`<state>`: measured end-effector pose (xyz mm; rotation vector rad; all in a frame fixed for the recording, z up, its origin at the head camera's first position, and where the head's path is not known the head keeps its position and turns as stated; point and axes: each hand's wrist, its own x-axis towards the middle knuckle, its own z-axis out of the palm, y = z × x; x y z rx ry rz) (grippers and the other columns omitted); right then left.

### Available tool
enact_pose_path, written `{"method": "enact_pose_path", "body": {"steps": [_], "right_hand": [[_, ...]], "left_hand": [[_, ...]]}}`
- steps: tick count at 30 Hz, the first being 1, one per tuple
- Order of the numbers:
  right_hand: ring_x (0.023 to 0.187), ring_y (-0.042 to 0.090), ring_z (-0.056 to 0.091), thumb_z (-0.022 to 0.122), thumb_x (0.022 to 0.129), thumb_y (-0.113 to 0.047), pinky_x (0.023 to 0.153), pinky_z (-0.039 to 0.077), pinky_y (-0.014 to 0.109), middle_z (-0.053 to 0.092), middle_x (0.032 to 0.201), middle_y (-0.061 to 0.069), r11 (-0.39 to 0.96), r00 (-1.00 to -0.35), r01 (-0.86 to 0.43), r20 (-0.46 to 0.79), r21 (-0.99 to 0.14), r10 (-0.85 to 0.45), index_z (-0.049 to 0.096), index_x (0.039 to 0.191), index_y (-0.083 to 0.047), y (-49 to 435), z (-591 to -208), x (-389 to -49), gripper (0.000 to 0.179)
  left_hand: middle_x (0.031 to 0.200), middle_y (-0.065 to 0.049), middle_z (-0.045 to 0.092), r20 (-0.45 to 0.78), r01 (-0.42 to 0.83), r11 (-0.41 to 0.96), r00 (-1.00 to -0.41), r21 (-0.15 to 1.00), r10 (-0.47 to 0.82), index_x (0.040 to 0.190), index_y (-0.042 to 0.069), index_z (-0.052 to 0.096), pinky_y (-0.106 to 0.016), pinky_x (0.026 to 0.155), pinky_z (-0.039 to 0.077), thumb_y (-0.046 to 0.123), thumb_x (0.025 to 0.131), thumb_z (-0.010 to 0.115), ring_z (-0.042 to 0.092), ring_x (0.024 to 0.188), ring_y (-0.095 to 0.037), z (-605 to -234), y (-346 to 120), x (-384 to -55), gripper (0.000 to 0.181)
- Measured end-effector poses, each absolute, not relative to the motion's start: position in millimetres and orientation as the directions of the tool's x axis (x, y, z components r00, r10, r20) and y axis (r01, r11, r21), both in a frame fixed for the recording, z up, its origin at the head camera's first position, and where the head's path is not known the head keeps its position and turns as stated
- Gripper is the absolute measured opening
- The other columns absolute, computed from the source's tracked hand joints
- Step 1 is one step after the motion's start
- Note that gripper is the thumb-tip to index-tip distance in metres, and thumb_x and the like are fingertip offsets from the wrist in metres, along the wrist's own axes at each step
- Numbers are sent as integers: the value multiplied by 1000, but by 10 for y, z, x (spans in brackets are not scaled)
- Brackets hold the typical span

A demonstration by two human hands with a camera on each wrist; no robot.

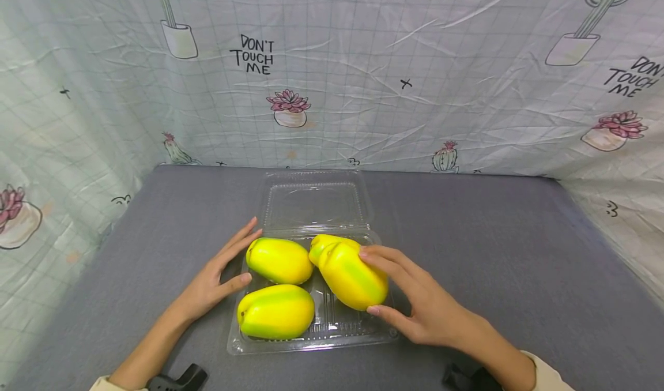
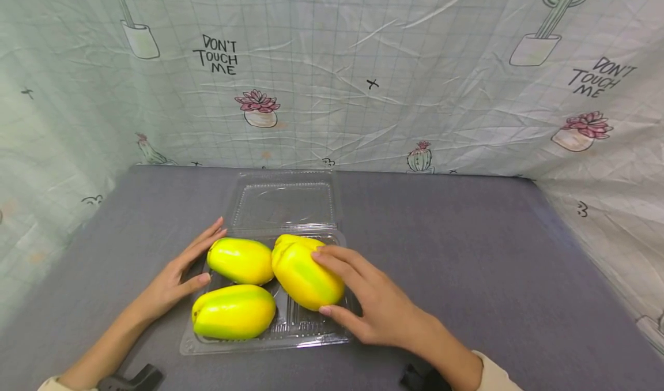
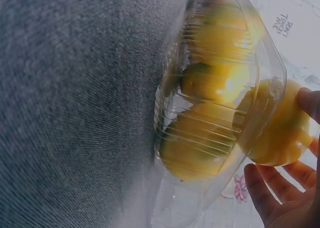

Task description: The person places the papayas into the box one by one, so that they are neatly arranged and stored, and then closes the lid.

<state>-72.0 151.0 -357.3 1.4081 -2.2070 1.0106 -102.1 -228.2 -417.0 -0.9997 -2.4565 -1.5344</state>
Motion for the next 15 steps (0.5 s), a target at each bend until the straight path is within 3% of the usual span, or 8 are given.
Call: {"method": "enact_pose_path", "body": {"steps": [15], "right_hand": [[122, 29, 44, 63, 92, -31, 103, 36, 37, 44, 137, 15, 197, -368, -921, 586, -335, -722, 45, 138, 0, 1478, -3660, -745, 59]], "left_hand": [[159, -8, 12, 370, 542, 290, -795, 789, 480, 149, 7, 33, -70, 99, 10, -1, 84, 60, 9, 145, -27, -4194, -2295, -1028, 70]]}}
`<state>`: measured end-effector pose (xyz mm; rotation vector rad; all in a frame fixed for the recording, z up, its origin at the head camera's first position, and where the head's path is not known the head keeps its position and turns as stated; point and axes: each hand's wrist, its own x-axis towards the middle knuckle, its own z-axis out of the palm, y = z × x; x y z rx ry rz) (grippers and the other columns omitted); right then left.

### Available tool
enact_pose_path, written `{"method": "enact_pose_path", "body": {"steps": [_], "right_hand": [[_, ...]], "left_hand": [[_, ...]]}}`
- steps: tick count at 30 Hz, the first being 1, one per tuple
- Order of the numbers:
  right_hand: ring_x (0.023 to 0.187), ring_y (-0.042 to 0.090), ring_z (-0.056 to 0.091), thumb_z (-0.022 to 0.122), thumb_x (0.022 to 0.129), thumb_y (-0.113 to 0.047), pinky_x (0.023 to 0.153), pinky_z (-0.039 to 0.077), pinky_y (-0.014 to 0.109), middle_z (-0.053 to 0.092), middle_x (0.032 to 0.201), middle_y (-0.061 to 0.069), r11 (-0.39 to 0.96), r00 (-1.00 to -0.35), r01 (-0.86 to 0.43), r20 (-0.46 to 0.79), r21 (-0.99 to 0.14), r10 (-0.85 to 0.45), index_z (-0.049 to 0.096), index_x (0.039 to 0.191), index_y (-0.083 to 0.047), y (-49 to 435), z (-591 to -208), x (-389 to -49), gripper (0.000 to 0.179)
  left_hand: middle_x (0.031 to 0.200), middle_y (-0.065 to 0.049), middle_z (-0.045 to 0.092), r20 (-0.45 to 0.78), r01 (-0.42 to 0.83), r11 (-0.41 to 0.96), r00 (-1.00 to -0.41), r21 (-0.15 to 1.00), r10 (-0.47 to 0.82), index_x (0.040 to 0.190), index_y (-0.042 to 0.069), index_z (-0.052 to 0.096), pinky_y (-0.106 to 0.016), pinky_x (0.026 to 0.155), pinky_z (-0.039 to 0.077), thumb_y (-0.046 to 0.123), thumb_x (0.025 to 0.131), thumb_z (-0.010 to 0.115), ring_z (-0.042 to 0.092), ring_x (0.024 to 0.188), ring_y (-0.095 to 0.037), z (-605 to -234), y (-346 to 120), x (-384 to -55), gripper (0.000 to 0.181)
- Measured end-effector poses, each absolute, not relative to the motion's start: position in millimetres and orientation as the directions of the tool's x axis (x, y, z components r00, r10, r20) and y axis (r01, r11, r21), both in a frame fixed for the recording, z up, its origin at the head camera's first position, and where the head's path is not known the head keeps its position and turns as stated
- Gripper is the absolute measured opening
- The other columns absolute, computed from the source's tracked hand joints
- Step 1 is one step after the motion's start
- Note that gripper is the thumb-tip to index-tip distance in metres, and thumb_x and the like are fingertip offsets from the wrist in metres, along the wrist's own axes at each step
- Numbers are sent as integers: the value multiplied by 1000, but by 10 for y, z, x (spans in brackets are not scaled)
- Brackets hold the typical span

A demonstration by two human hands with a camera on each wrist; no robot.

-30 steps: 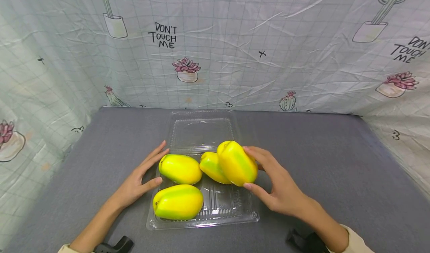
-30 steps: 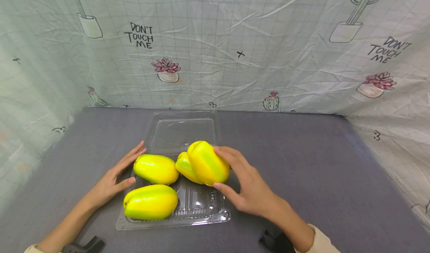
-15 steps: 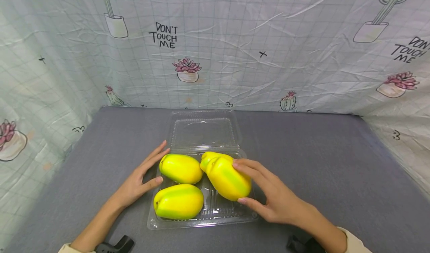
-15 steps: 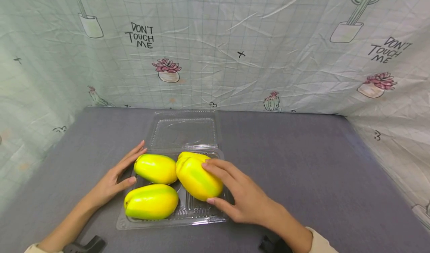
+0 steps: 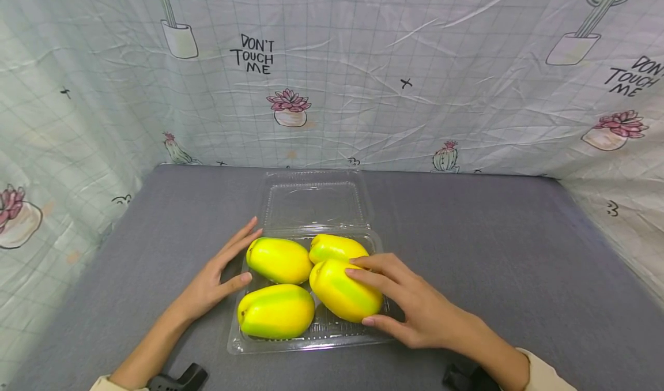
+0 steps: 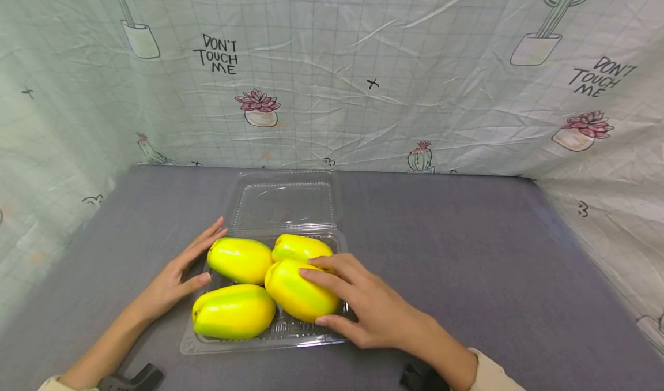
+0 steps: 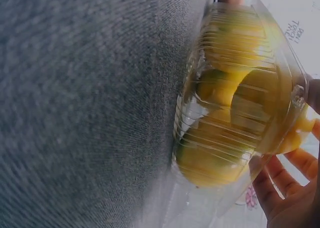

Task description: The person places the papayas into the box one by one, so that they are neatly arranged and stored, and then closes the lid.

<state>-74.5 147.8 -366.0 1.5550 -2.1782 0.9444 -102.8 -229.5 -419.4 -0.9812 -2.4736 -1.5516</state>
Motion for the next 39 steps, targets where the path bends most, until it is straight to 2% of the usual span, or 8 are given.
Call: {"method": "enact_pose_path", "body": {"steps": [11, 21, 28, 34, 39], "right_hand": [[124, 22, 42, 65, 91, -34, 96, 43, 40, 42, 141, 5, 260, -411, -900, 484, -349, -773, 42, 144, -10, 1499, -3703, -714, 62], [123, 18, 42, 66, 90, -32, 93, 44, 38, 42, 142, 2, 254, -383, -915, 475, -313, -793, 43, 144, -13, 1471, -3699, -720, 62], [123, 18, 42, 65, 90, -31, 93, 43, 38, 42, 143, 1, 255, -372, -920, 466, -296, -803, 43, 144, -15, 1460, -3689, -730, 61], [123, 17, 43, 63, 90, -30, 94, 43, 37, 42, 142, 0, 262, -377, -919, 456, -296, -806, 41, 145, -14, 1451, -3688, -735, 61], [124, 16, 42, 63, 90, -30, 96, 42, 37, 41, 143, 0, 269, -381, -917, 440, -295, -814, 40, 146, -14, 1447, -3682, -737, 63]], "left_hand": [[159, -6, 13, 368, 542, 295, -796, 787, 480, 149, 11, 34, -69, 100, 10, 0, 85, 61, 9, 145, -26, -4185, -2285, -1028, 71], [159, -5, 13, 358, 534, 299, -800, 791, 482, 149, 11, 33, -69, 101, 10, 0, 85, 61, 9, 145, -25, -4180, -2282, -1025, 71], [159, -8, 13, 382, 554, 286, -788, 782, 483, 148, 6, 33, -71, 99, 10, 0, 85, 60, 9, 145, -28, -4179, -2277, -1026, 69], [159, -5, 13, 358, 534, 298, -799, 791, 483, 149, 11, 33, -69, 101, 10, 0, 85, 61, 9, 145, -25, -4174, -2285, -1022, 71], [159, -6, 12, 357, 536, 298, -797, 790, 487, 149, 11, 33, -70, 100, 10, -1, 85, 61, 9, 145, -26, -4174, -2286, -1019, 71]]}}
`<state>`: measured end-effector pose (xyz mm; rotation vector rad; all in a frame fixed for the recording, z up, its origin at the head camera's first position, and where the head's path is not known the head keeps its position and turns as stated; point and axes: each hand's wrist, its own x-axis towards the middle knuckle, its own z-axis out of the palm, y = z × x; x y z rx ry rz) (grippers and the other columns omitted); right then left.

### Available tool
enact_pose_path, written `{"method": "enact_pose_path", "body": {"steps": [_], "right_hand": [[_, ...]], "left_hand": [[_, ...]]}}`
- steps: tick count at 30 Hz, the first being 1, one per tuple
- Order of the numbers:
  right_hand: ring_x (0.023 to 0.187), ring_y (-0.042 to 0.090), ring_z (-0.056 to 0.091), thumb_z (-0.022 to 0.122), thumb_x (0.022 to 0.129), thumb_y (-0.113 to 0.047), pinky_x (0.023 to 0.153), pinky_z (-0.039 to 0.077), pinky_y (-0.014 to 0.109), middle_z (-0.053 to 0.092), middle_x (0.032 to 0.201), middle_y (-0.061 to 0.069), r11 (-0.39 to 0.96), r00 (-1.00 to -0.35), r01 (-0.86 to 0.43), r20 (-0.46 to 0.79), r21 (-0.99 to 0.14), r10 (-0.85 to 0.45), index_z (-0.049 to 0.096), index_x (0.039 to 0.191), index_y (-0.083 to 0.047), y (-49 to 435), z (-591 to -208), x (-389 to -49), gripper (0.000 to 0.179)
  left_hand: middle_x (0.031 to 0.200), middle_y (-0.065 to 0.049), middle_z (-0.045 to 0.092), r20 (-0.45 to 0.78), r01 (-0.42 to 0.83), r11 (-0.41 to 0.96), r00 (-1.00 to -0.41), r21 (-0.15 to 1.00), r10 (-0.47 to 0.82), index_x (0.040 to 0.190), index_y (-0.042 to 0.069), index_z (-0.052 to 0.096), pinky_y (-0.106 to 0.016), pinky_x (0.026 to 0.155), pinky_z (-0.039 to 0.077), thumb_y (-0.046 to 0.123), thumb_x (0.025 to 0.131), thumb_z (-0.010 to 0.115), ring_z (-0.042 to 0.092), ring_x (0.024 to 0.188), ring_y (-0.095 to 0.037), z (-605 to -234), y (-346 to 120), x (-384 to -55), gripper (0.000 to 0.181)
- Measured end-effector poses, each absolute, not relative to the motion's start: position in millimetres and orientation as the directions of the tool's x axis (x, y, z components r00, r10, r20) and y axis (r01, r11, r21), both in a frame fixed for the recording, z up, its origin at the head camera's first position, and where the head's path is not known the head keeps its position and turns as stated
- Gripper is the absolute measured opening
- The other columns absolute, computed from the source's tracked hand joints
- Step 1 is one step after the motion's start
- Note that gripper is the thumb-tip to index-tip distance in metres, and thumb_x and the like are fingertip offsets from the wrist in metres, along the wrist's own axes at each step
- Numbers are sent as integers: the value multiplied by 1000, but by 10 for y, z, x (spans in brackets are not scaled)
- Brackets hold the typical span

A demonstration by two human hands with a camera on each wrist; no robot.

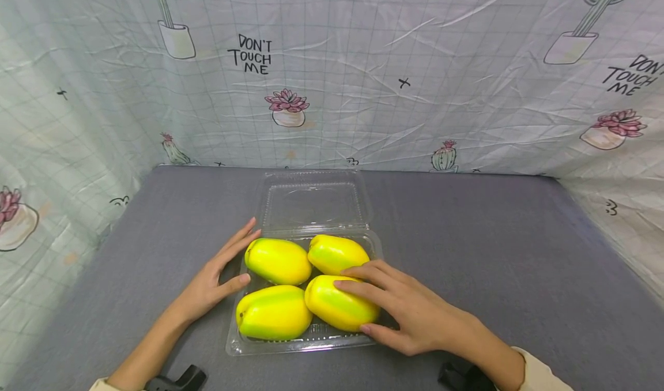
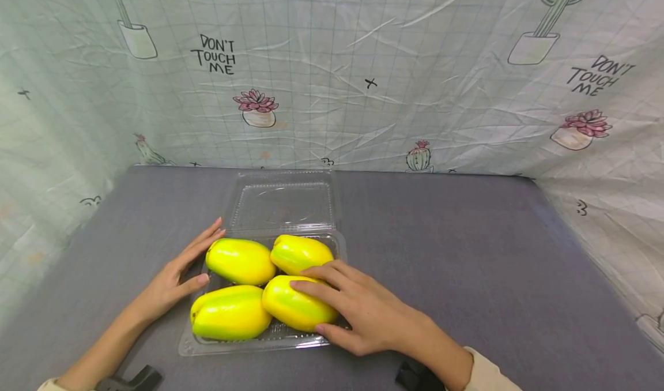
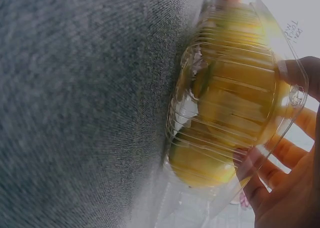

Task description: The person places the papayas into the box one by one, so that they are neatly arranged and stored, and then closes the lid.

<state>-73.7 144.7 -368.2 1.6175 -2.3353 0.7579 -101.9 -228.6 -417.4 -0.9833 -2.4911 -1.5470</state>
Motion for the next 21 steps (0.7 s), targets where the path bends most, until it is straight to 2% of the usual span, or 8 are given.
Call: {"method": "enact_pose_path", "body": {"steps": [13, 19, 21], "right_hand": [[126, 17, 41, 61, 91, -23, 96, 42, 40, 40, 144, 1, 264, -379, -911, 388, -318, -840, 39, 145, -18, 1471, -3663, -732, 59], [124, 18, 43, 62, 89, -19, 92, 45, 39, 42, 142, 2, 248, -367, -916, 407, -317, -837, 39, 145, -17, 1467, -3668, -746, 61], [124, 18, 43, 62, 89, -18, 92, 45, 39, 42, 142, 3, 245, -365, -917, 410, -315, -836, 40, 145, -16, 1464, -3663, -745, 61]], "left_hand": [[159, -7, 13, 368, 545, 300, -794, 783, 483, 149, 11, 34, -68, 101, 11, 1, 86, 60, 10, 145, -26, -4181, -2287, -1020, 70], [159, -8, 13, 373, 550, 299, -792, 780, 483, 149, 10, 33, -67, 101, 11, 1, 86, 60, 9, 145, -28, -4171, -2288, -1023, 69], [159, -7, 13, 372, 548, 299, -794, 781, 481, 149, 11, 33, -63, 104, 11, 0, 86, 60, 9, 145, -27, -4171, -2289, -1023, 70]]}}
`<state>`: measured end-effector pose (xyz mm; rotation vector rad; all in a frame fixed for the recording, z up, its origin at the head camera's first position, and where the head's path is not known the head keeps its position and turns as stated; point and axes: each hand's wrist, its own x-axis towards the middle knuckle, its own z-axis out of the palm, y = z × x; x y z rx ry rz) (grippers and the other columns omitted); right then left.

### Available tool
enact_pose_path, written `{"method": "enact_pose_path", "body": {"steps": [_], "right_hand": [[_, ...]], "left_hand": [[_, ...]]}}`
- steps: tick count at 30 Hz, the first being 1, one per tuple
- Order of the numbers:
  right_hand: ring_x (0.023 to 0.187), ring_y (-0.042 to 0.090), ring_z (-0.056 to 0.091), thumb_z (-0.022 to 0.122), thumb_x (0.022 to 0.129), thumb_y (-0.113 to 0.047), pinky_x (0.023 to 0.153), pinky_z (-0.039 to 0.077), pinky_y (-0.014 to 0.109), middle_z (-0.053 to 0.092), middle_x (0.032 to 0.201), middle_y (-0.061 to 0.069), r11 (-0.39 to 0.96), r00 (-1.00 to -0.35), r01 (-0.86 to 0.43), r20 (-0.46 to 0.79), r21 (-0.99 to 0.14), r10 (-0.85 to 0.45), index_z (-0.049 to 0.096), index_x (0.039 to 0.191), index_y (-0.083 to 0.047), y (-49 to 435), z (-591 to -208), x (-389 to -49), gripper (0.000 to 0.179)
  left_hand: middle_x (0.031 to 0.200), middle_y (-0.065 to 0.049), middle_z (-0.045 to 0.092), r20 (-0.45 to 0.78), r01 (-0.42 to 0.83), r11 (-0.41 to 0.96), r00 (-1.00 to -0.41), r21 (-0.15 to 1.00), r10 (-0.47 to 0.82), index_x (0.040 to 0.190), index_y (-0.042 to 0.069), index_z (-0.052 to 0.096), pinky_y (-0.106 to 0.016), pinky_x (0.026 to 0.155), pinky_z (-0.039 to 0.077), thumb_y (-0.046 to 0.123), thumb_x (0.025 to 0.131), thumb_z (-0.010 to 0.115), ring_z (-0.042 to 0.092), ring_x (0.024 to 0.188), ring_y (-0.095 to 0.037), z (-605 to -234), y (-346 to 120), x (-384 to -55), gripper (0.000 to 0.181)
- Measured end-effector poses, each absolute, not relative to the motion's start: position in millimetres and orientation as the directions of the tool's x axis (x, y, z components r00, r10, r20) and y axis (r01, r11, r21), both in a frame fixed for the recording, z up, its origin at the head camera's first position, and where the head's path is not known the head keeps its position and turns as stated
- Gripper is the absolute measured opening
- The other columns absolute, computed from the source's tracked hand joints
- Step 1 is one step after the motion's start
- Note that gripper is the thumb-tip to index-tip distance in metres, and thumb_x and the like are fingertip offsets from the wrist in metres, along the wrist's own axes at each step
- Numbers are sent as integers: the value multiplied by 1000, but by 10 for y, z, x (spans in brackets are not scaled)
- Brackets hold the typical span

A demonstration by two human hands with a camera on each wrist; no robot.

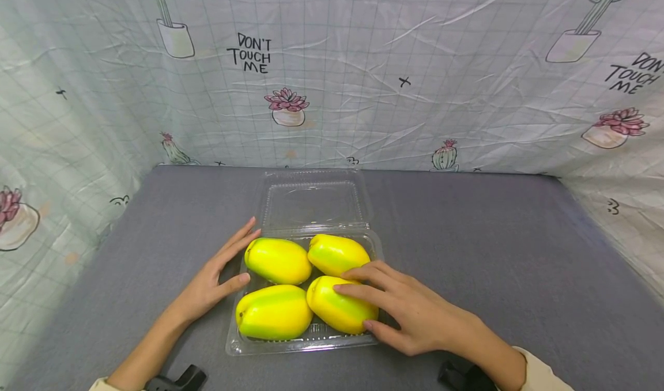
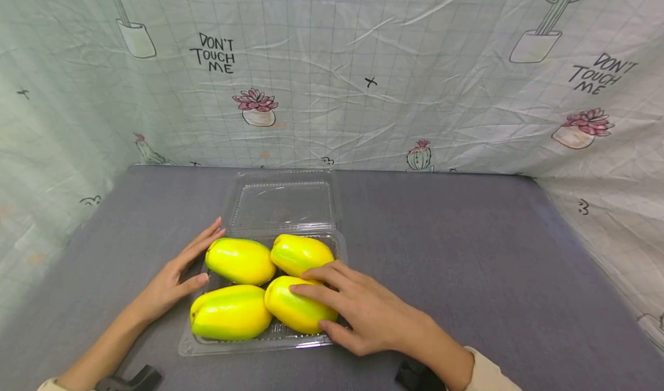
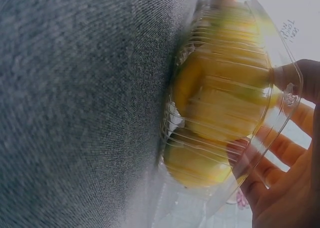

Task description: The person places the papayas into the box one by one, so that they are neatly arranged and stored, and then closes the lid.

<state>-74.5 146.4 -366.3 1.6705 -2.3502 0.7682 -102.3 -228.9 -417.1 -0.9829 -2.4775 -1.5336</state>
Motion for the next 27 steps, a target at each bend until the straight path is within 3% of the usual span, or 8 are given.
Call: {"method": "enact_pose_path", "body": {"steps": [13, 18, 20, 24, 27], "right_hand": [[125, 19, 42, 57, 94, -24, 92, 46, 37, 41, 142, 2, 284, -393, -904, 357, -321, -847, 38, 146, -17, 1469, -3608, -712, 56], [123, 19, 44, 58, 95, -22, 93, 45, 38, 45, 139, 5, 298, -428, -895, 454, -331, -781, 43, 142, -12, 1494, -3522, -797, 51], [122, 20, 44, 59, 94, -21, 94, 43, 39, 46, 137, 6, 329, -468, -880, 504, -343, -726, 46, 140, -9, 1507, -3494, -858, 49], [117, 21, 48, 63, 92, -18, 89, 46, 40, 46, 138, 4, 446, -619, -785, 504, -430, -603, 46, 141, -13, 1528, -3469, -990, 52], [113, 22, 51, 65, 91, -15, 84, 48, 42, 46, 138, 3, 500, -731, -680, 444, -536, -518, 45, 142, -17, 1517, -3477, -1100, 55]], "left_hand": [[159, -6, 13, 352, 526, 302, -806, 795, 476, 149, 7, 31, -71, 98, 11, 1, 88, 57, 9, 145, -25, -4148, -2280, -1014, 66], [159, -5, 15, 355, 525, 317, -813, 790, 462, 149, 8, 33, -70, 100, 11, 1, 87, 60, 11, 145, -25, -4096, -2266, -1017, 67], [158, -4, 17, 350, 521, 326, -817, 789, 458, 149, 10, 34, -70, 100, 12, 1, 87, 61, 12, 144, -25, -4061, -2258, -1023, 68], [158, -2, 18, 338, 505, 345, -832, 791, 441, 150, 15, 33, -67, 102, 14, 2, 88, 62, 13, 144, -21, -3969, -2244, -1063, 69], [158, -1, 18, 327, 489, 327, -836, 809, 441, 151, 18, 29, -50, 110, 18, 2, 90, 60, 14, 144, -18, -3897, -2249, -1109, 70]]}}
